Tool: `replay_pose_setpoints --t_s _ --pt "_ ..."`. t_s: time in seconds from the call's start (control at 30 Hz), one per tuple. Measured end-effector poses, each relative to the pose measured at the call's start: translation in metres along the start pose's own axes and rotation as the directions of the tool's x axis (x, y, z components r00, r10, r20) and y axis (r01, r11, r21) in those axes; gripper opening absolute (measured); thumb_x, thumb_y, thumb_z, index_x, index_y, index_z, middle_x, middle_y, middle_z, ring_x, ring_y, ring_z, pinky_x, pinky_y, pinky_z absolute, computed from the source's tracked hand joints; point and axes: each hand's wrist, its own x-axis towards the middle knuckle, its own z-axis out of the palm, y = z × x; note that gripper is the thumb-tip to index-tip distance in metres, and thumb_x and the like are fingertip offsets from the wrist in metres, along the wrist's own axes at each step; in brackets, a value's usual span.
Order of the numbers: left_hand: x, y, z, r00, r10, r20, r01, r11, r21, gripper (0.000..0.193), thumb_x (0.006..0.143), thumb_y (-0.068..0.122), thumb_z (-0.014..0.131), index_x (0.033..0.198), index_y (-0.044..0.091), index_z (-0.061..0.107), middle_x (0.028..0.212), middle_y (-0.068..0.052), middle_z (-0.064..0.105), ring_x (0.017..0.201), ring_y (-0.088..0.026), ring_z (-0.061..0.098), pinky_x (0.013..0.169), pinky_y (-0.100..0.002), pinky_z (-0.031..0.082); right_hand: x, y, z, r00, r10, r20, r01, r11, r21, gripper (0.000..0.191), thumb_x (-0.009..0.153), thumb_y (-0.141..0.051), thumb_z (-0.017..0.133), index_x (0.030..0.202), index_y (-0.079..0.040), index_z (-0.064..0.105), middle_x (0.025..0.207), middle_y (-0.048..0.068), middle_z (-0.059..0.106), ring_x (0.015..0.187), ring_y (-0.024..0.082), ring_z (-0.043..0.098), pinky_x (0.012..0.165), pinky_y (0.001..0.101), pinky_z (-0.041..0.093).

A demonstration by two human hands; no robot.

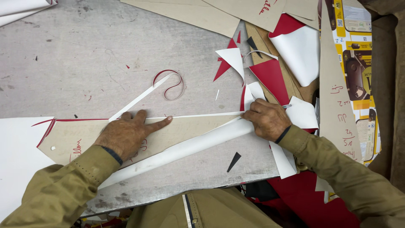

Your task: The person places cardboard templates on a white fabric with red trim and uses a utility knife to cut along the template edges. The person removes the cut pieces and repeats the process with different templates, accumulating cut fabric pieces on the table.

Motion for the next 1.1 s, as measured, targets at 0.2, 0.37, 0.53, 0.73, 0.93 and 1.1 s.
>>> replay_pose_setpoints --t_s 0.2,0.37,0.53,0.73,0.93,1.1 --pt "0.0 0.007 -0.005 0.996 -0.052 0.077 0.052 0.999 -0.007 0.091 0.092 0.009 0.062 0.151 0.063 0.018 0.155 -0.007 0.038 0.128 -0.027 0.056 0.099 -0.035 0.06 -0.023 0.047 -0.013 0.998 0.056 0.014 -0.056 0.997 -0.047 0.03 0.07 0.006 0.073 0.097 -0.006 0.08 0.093 0.01 0.069 0.087 0.023 0.068 0.07 0.0348 0.061" --pt "-0.006 0.014 -0.003 0.997 -0.069 0.014 0.07 0.997 -0.026 0.093 0.093 0.0 0.057 0.153 0.061 0.02 0.151 -0.009 0.039 0.132 -0.028 0.05 0.102 -0.037 0.056 -0.024 0.042 -0.026 0.997 0.077 0.005 -0.077 0.995 -0.063 0.029 0.071 0.007 0.072 0.096 -0.005 0.079 0.099 0.008 0.072 0.089 0.023 0.069 0.069 0.0343 0.061" --pt "-0.023 0.017 0.013 0.992 -0.104 -0.074 0.094 0.988 -0.126 0.086 0.092 -0.001 0.058 0.152 0.053 0.029 0.151 -0.006 0.04 0.133 -0.026 0.049 0.108 -0.035 0.052 -0.002 0.003 -0.056 0.944 0.265 0.199 -0.203 0.937 -0.285 0.024 0.074 0.004 0.07 0.094 -0.007 0.079 0.1 0.01 0.074 0.093 0.024 0.07 0.076 0.0382 0.061" --pt "-0.044 0.016 0.066 0.935 -0.171 -0.312 0.057 0.937 -0.343 0.078 0.083 -0.015 0.054 0.141 0.037 0.056 0.151 0.001 0.045 0.139 -0.021 0.047 0.117 -0.033 0.046 0.002 -0.059 -0.069 0.886 0.45 -0.114 -0.436 0.89 0.132 0.027 0.08 -0.013 0.079 0.105 -0.003 0.077 0.104 0.016 0.074 0.092 0.03 0.072 0.082 0.0421 0.06" --pt "-0.059 0.019 0.117 0.797 -0.11 -0.594 -0.17 0.903 -0.395 0.064 0.081 0.0 0.068 0.14 0.021 0.056 0.158 -0.009 0.035 0.146 -0.032 0.033 0.119 -0.045 0.031 -0.049 -0.111 0.005 0.713 0.623 -0.321 -0.628 0.771 0.1 0.071 0.07 -0.034 0.086 0.128 0.002 0.067 0.104 0.024 0.072 0.093 0.035 0.071 0.078 0.0444 0.058" --pt "-0.068 0.013 0.108 0.889 -0.115 -0.443 -0.13 0.865 -0.486 0.079 0.074 0.014 0.083 0.146 0.029 0.054 0.161 -0.002 0.03 0.148 -0.027 0.03 0.119 -0.04 0.034 -0.097 -0.08 0.024 0.664 0.716 0.214 -0.743 0.603 0.289 0.039 0.088 -0.023 0.075 0.122 -0.005 0.075 0.104 0.021 0.078 0.091 0.028 0.076 0.088 0.0388 0.059"
